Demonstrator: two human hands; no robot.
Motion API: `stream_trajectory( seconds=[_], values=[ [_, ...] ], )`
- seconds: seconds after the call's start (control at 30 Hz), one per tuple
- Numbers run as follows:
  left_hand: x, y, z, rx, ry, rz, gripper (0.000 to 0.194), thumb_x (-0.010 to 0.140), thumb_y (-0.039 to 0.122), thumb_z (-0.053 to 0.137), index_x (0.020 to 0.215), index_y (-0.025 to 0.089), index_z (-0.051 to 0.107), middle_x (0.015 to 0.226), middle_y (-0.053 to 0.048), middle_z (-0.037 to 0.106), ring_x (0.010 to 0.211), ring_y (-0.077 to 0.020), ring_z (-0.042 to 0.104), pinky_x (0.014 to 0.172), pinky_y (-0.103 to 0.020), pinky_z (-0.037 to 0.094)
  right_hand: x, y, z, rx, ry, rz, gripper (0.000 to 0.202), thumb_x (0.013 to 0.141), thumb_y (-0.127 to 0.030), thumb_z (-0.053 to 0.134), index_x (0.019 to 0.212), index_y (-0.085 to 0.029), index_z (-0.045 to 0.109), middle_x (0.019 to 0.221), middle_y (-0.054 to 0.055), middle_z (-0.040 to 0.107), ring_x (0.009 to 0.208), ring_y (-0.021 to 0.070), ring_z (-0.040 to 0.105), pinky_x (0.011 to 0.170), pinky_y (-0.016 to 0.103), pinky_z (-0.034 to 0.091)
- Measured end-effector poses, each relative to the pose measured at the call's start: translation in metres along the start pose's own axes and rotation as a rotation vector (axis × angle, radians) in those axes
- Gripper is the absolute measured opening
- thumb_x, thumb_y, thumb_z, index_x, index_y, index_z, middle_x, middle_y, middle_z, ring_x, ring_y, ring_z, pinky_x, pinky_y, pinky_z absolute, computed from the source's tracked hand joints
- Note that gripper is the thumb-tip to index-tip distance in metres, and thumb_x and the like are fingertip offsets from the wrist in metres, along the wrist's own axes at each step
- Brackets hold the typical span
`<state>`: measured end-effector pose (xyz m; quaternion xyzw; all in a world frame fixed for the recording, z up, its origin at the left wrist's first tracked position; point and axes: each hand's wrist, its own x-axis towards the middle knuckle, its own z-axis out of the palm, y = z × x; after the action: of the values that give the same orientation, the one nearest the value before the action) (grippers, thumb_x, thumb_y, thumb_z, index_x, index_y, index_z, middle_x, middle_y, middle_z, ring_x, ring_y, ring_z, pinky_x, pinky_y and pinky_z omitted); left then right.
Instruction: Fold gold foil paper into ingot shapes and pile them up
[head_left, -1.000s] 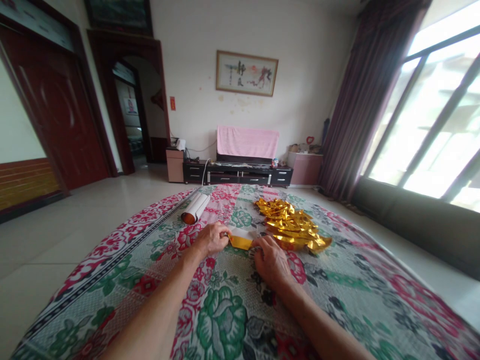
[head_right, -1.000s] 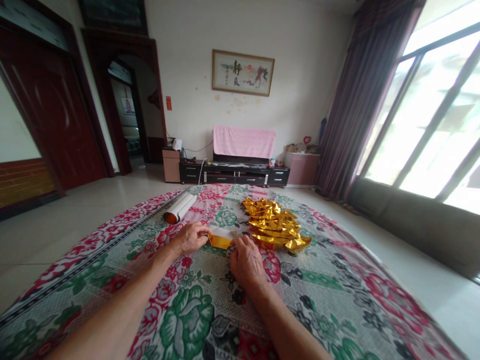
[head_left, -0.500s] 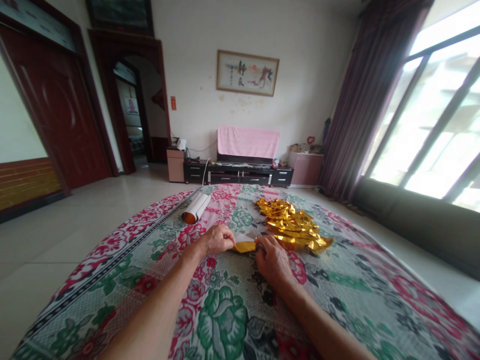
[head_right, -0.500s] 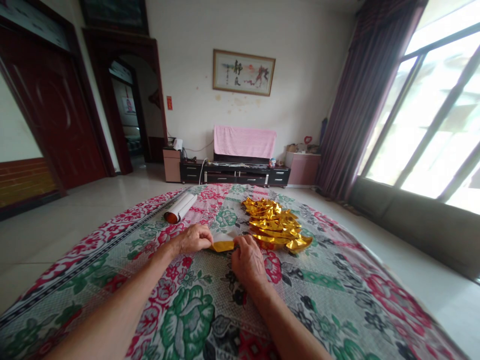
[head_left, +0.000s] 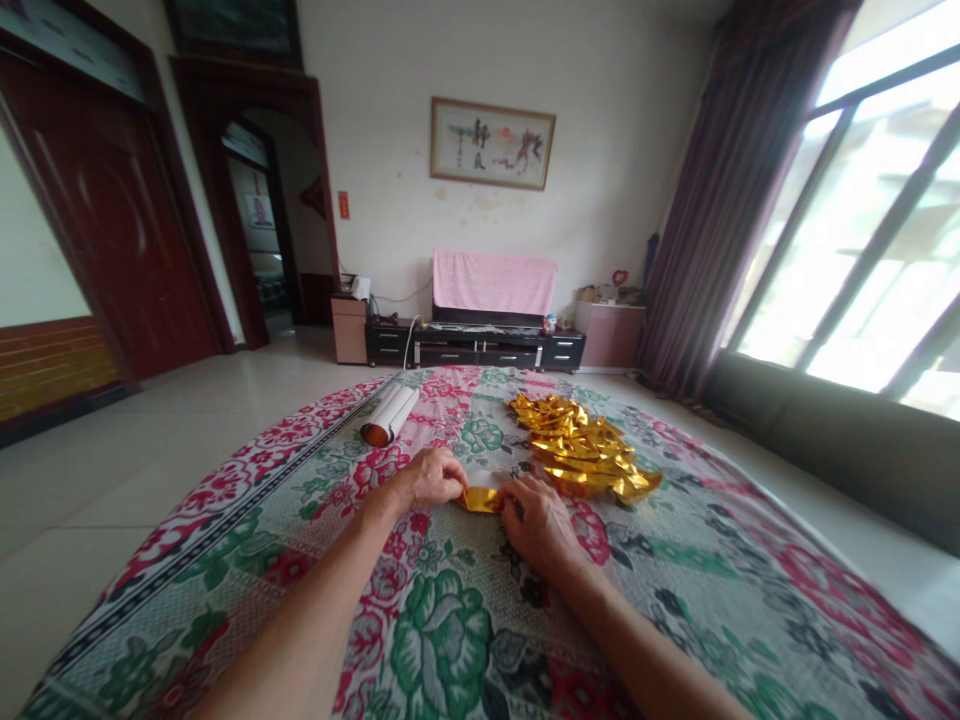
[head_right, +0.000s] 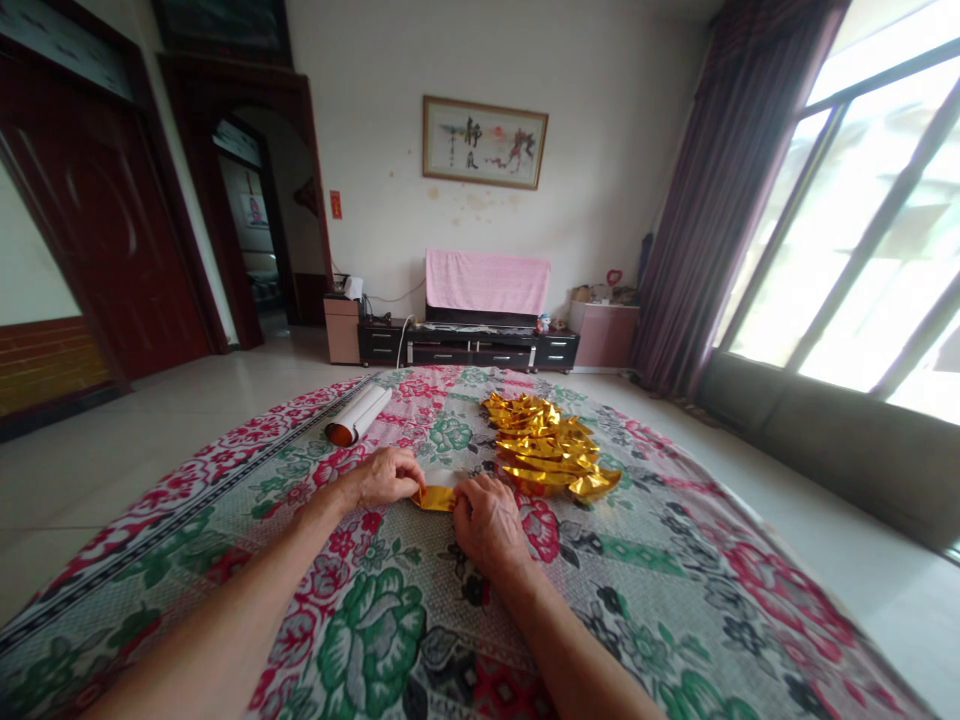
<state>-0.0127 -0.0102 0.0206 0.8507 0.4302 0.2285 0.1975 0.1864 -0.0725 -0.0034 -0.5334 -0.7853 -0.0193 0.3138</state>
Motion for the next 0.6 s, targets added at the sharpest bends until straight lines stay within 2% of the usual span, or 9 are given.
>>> stream_trajectory(
  seconds=[0.13, 0.27, 0.37, 0.43, 0.5, 0.6],
  values=[
    [0.000, -0.001, 0.005, 0.105, 0.049, -0.039, 0.028, 0.060, 0.027, 0.059, 0.085, 0.021, 0.070, 0.074, -0.001, 0.059, 0.064, -0.0114, 0.052, 0.059, -0.020, 0.040, 0.001, 0.002, 0.002, -0.008, 0.000, 0.008, 0.014, 0.080, -0.018, 0.045, 0.079, -0.021, 0.059, 0.077, 0.002, 0.056, 0.075, 0.0144, 0.050, 0.071, 0.025, 0.036],
    [-0.002, 0.001, 0.002, 0.220, 0.091, -0.084, 0.054, 0.055, 0.036, 0.065, 0.108, 0.026, 0.060, 0.082, 0.000, 0.056, 0.067, -0.0126, 0.052, 0.061, -0.022, 0.041, 0.002, 0.001, 0.003, -0.016, 0.053, 0.051, 0.011, 0.076, -0.018, 0.048, 0.084, -0.019, 0.056, 0.086, 0.004, 0.054, 0.081, 0.0161, 0.050, 0.073, 0.025, 0.036],
    [-0.005, 0.004, -0.004, 0.256, 0.103, -0.130, 0.072, 0.053, 0.044, 0.066, 0.120, 0.024, 0.050, 0.095, -0.004, 0.056, 0.080, -0.0167, 0.054, 0.066, -0.023, 0.042, 0.002, 0.000, 0.003, -0.064, 0.115, 0.105, 0.023, 0.072, -0.019, 0.052, 0.095, -0.017, 0.055, 0.096, 0.007, 0.053, 0.090, 0.0190, 0.048, 0.077, 0.029, 0.036],
    [-0.007, 0.006, -0.006, 0.264, 0.093, -0.190, 0.071, 0.051, 0.048, 0.067, 0.115, 0.020, 0.053, 0.098, -0.006, 0.056, 0.085, -0.0186, 0.055, 0.068, -0.023, 0.042, 0.002, 0.001, 0.004, -0.091, 0.127, 0.143, 0.031, 0.070, -0.020, 0.053, 0.102, -0.016, 0.053, 0.100, 0.008, 0.052, 0.093, 0.0208, 0.048, 0.078, 0.031, 0.036],
    [-0.007, 0.007, -0.007, 0.259, 0.075, -0.249, 0.062, 0.050, 0.049, 0.067, 0.103, 0.019, 0.057, 0.092, -0.004, 0.058, 0.081, -0.0178, 0.055, 0.066, -0.023, 0.042, 0.002, 0.002, 0.005, -0.102, 0.118, 0.166, 0.035, 0.070, -0.021, 0.053, 0.105, -0.016, 0.053, 0.101, 0.008, 0.053, 0.093, 0.0218, 0.048, 0.079, 0.032, 0.036],
    [-0.005, 0.006, -0.004, 0.213, 0.051, -0.245, 0.046, 0.052, 0.044, 0.067, 0.090, 0.019, 0.061, 0.078, 0.000, 0.060, 0.070, -0.0143, 0.055, 0.059, -0.021, 0.039, 0.002, 0.003, 0.006, -0.089, 0.069, 0.137, 0.024, 0.072, -0.021, 0.053, 0.096, -0.018, 0.058, 0.096, 0.007, 0.055, 0.090, 0.0212, 0.049, 0.077, 0.032, 0.036]
  ],
)
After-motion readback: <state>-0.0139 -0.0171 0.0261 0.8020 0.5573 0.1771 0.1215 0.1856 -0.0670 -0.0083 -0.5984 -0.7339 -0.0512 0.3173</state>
